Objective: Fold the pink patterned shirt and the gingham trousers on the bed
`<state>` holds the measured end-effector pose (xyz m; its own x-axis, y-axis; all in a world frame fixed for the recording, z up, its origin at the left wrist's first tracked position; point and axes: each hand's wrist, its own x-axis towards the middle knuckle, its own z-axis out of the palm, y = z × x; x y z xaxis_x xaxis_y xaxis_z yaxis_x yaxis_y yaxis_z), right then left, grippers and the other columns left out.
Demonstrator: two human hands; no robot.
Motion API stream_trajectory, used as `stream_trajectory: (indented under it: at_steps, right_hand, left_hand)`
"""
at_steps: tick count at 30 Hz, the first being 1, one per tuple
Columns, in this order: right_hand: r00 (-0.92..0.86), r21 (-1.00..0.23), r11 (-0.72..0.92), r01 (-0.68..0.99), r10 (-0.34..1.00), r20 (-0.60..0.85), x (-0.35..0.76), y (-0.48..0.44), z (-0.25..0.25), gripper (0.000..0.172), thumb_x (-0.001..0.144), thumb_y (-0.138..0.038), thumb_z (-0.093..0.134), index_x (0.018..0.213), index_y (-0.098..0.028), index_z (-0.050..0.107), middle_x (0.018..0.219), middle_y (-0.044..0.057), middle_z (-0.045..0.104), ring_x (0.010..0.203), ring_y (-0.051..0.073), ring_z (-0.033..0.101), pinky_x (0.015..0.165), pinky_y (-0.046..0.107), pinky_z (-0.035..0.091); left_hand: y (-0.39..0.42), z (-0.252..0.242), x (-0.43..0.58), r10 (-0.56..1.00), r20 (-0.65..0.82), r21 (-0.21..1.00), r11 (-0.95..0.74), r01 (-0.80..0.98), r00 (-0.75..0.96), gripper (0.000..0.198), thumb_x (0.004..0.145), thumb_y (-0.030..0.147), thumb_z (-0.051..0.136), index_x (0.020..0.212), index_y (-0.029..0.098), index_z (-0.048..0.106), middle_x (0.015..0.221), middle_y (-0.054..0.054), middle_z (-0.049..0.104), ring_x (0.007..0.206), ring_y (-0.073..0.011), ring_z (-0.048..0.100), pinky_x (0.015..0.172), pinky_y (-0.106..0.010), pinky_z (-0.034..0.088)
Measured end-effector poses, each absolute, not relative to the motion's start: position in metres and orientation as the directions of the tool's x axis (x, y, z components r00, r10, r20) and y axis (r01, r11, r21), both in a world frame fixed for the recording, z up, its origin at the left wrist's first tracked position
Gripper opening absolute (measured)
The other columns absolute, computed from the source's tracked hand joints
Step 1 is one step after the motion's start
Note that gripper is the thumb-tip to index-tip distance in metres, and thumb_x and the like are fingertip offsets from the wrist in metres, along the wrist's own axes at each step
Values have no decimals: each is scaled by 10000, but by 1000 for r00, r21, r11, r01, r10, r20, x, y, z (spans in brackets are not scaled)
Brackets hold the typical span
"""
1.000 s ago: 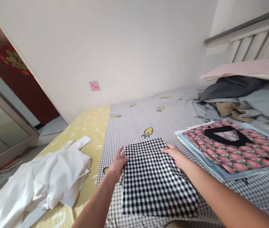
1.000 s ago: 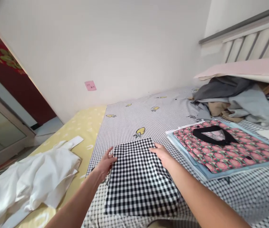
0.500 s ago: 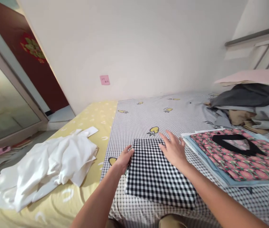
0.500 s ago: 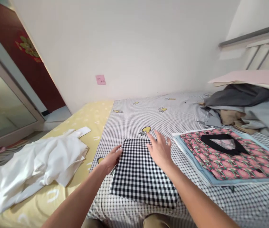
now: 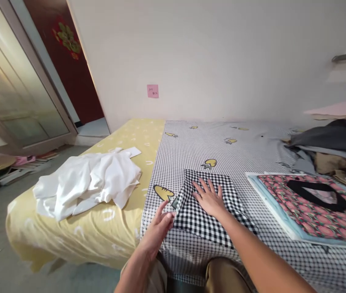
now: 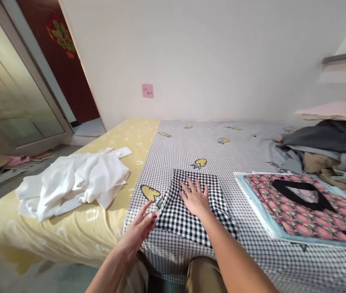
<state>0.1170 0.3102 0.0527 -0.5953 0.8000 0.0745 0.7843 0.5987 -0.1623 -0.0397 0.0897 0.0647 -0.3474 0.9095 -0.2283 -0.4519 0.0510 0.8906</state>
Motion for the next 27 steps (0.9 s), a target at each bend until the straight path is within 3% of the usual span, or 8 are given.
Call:
stream_trajectory:
  at_steps: [5, 11, 13, 16, 20, 22, 24, 27]
  right_hand:
    - [-567, -87, 567, 819, 823, 32, 115, 308, 50, 631, 1026, -644, 86, 1618, -453, 192, 1734, -58, 94, 1588, 299, 42, 1234, 660, 20]
    - [-564, -80, 565, 821, 825, 30, 113, 305, 55, 640, 1020, -657, 81, 1615, -453, 196, 1728, -77, 86, 1590, 284, 25, 1243, 645, 8]
    - [-567, -93, 568, 818, 823, 39, 113, 305, 56, 642, 1020, -663, 93, 1613, -448, 212, 1725, -72, 110, 1590, 287, 34, 1242, 645, 9]
    - [-582, -133, 585, 800, 811, 65, 112, 303, 58, 637, 1021, -669, 113, 1610, -450, 220, 1720, -74, 126, 1588, 292, 48, 1239, 654, 13]
    - [-579, -164, 588, 792, 809, 103, 112, 300, 61, 583, 1046, -601, 172, 1604, -448, 246, 1714, -72, 152, 1586, 301, 69, 1235, 660, -3]
    - [-585, -176, 591, 787, 806, 94, 112, 300, 62, 574, 1052, -551, 224, 1610, -419, 253, 1713, -50, 165, 1586, 311, 60, 1237, 652, -14]
    - [-611, -194, 617, 762, 785, 100, 114, 301, 61, 582, 1049, -513, 269, 1617, -387, 251, 1715, -30, 157, 1586, 321, 35, 1238, 645, -25]
    - [-612, -248, 625, 740, 779, 139, 114, 305, 56, 575, 1049, -520, 265, 1614, -417, 234, 1717, -51, 150, 1587, 315, 39, 1233, 647, -42]
  left_hand:
    - [97, 57, -33, 922, -152, 973, 77, -218, -355, 897, 756, 536, 779, 1505, 260, 370, 937, 28, 566, 642, -79, 459, 549, -215, 362]
    - [115, 58, -25, 869, -119, 958, 228, 176, -480, 558, 894, 237, 553, 1438, 170, 448, 745, 56, 503, 663, -128, 527, 655, -250, 445]
    - [118, 70, -20, 825, -74, 848, 347, 400, -560, 494, 932, 179, 441, 1424, 150, 479, 796, 9, 595, 729, -164, 598, 736, -306, 483]
    - [126, 101, -9, 728, 206, 573, 452, 684, -654, 473, 958, 145, 368, 1396, 172, 543, 1184, -130, 680, 1030, -243, 664, 937, -445, 490]
    - [157, 134, 12, 758, 523, 266, 289, 920, -389, 532, 963, 90, 319, 1426, 197, 558, 1506, -153, 555, 1399, -270, 505, 1171, -543, 365]
    - [178, 135, 19, 845, 507, 149, 110, 983, -172, 578, 971, 95, 298, 1502, 227, 485, 1624, -101, 434, 1509, -239, 370, 1237, -537, 300]
    - [197, 122, 18, 926, 376, 99, 0, 995, -37, 592, 996, 145, 279, 1565, 269, 384, 1671, -31, 342, 1555, -219, 275, 1277, -563, 213]
    - [214, 93, 8, 979, 122, 98, 151, 984, -163, 552, 1041, 293, 229, 1588, 292, 309, 1671, 0, 288, 1565, -262, 238, 1252, -679, 140]
